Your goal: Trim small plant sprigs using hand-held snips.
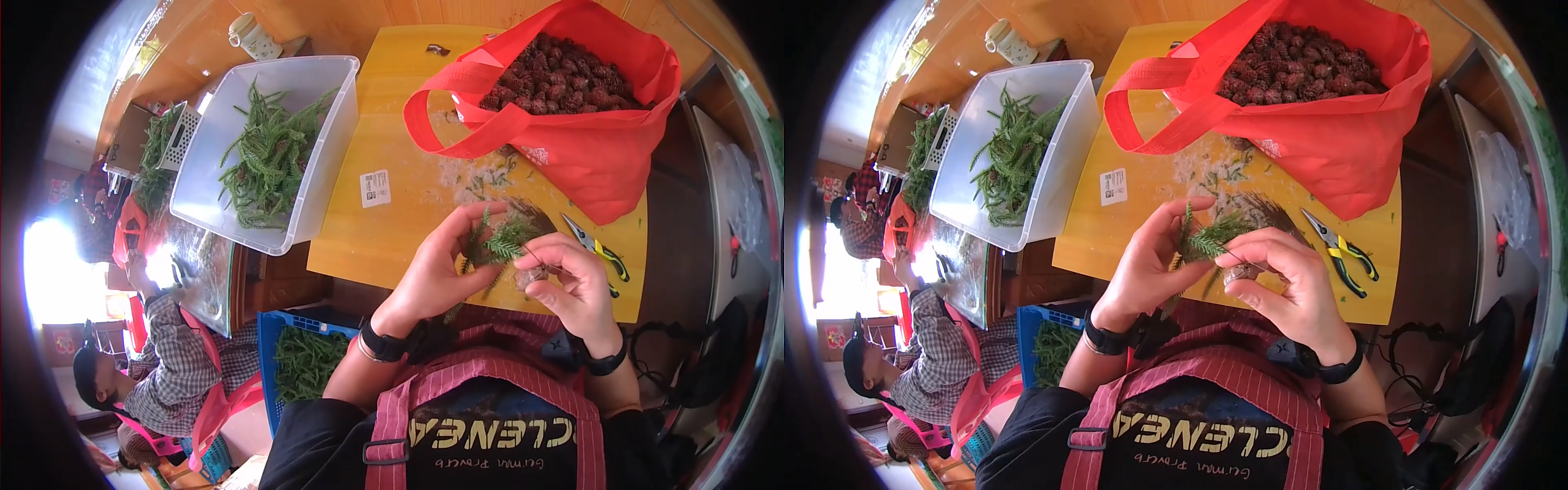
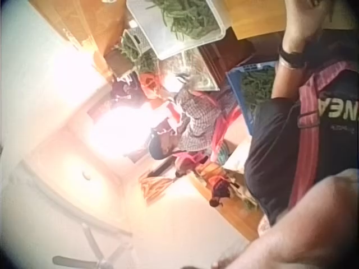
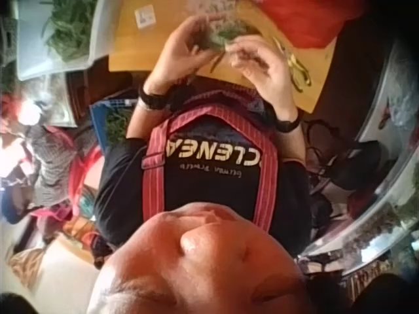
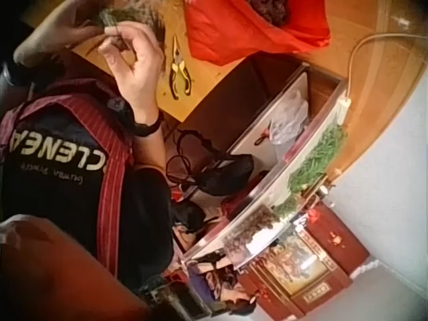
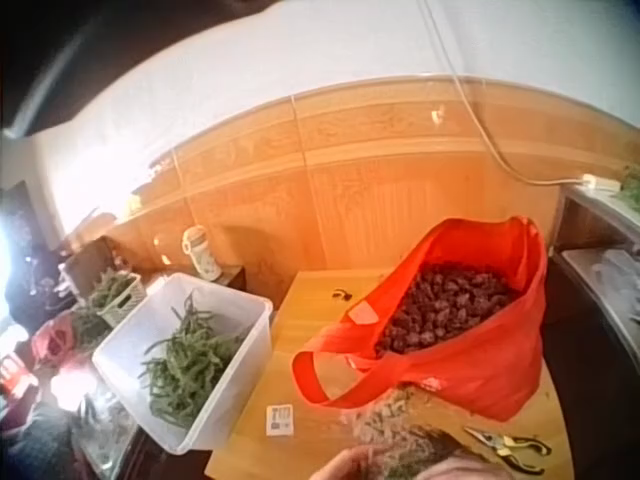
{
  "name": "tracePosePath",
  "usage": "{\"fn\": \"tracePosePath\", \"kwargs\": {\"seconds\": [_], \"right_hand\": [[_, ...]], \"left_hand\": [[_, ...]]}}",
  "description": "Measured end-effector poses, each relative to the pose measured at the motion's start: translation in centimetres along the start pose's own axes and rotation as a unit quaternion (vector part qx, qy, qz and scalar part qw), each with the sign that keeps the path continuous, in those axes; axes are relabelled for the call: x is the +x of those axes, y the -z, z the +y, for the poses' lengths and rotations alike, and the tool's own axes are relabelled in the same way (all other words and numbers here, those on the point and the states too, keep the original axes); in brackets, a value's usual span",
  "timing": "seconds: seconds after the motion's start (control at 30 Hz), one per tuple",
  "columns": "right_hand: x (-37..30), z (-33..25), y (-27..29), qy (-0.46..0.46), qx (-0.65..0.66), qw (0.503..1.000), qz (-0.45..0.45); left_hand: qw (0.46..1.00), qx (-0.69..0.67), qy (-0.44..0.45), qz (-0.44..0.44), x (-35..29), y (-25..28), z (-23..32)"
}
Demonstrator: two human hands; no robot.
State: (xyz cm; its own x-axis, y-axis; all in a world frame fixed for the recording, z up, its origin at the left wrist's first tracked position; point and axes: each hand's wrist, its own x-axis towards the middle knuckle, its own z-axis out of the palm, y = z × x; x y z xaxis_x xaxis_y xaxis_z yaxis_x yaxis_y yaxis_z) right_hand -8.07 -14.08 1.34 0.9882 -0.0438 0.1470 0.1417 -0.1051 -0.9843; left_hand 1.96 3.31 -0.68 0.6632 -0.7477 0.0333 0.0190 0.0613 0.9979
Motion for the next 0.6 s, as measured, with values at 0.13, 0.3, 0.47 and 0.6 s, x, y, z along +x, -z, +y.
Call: {"fn": "tracePosePath", "kwargs": {"seconds": [0.13, 0.3, 0.47, 0.6], "right_hand": [[-0.1, -1.0, -0.3, 0.015, -0.021, 1.0, 0.003], [-0.1, -1.4, -0.6, 0.14, -0.172, 0.974, -0.048], [-0.4, -1.6, -0.5, 0.157, -0.221, 0.962, 0.042], [-0.3, -1.7, -0.5, 0.151, -0.282, 0.947, 0.037]], "left_hand": [[0.996, 0.09, -0.009, 0.023, 0.0, 0.0, -0.1], [0.995, -0.093, -0.006, 0.032, -0.1, -0.4, -0.1], [0.99, -0.143, 0.003, 0.015, -0.2, -0.5, 0.2], [0.989, -0.145, 0.003, 0.014, -0.2, -0.5, 0.3]]}}
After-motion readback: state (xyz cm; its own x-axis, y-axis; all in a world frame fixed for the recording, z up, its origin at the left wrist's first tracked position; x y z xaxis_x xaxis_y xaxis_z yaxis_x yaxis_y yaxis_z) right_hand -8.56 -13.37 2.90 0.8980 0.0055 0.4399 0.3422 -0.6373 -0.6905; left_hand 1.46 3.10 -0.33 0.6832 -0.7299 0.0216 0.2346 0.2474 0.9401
